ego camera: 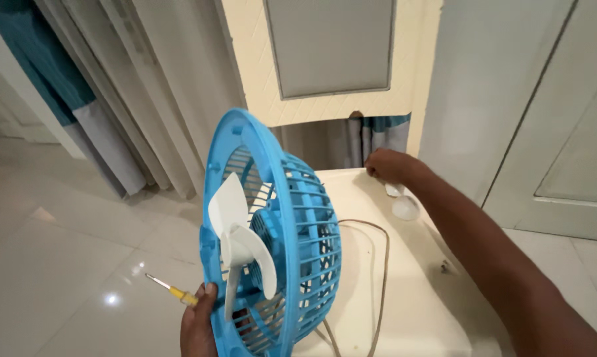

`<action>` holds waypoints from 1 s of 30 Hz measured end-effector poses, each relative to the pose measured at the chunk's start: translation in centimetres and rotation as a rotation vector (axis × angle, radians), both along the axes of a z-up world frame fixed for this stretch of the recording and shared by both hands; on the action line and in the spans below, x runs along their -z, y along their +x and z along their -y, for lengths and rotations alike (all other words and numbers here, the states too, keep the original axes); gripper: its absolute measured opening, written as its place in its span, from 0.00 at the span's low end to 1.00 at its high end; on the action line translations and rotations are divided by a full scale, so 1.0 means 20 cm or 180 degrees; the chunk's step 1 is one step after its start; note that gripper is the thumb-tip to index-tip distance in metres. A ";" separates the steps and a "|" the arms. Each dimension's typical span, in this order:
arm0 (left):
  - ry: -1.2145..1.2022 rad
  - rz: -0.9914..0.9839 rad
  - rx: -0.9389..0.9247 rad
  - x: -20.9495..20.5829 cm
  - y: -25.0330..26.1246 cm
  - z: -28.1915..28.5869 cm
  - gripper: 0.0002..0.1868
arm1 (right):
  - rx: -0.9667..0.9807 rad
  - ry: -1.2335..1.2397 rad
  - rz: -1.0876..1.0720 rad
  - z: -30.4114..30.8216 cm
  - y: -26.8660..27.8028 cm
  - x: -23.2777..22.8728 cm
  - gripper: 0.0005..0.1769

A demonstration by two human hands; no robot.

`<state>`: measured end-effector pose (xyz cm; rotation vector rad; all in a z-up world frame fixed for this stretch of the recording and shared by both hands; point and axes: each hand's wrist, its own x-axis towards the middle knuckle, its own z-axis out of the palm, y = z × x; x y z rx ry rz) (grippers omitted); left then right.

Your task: The person disassembles a small blue table fan by removing the front grille, then the fan blade, and finally the rear grille. The components are placed on a white stool.

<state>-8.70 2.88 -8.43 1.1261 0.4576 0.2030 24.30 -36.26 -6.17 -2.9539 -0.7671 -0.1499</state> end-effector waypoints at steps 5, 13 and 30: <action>-0.0133 0.0288 0.0046 0.01 0.01 -0.01 0.23 | 0.0240 0.0476 -0.0203 0.02 -0.23 -0.16 0.08; -0.0337 0.0627 0.0370 -0.07 -0.08 0.05 0.19 | 0.0784 0.0871 -0.0671 0.25 -1.03 -0.38 0.12; -0.0397 0.1167 0.0619 -0.02 -0.07 0.02 0.20 | 0.0475 0.0732 -0.0409 0.19 -1.62 -0.27 0.11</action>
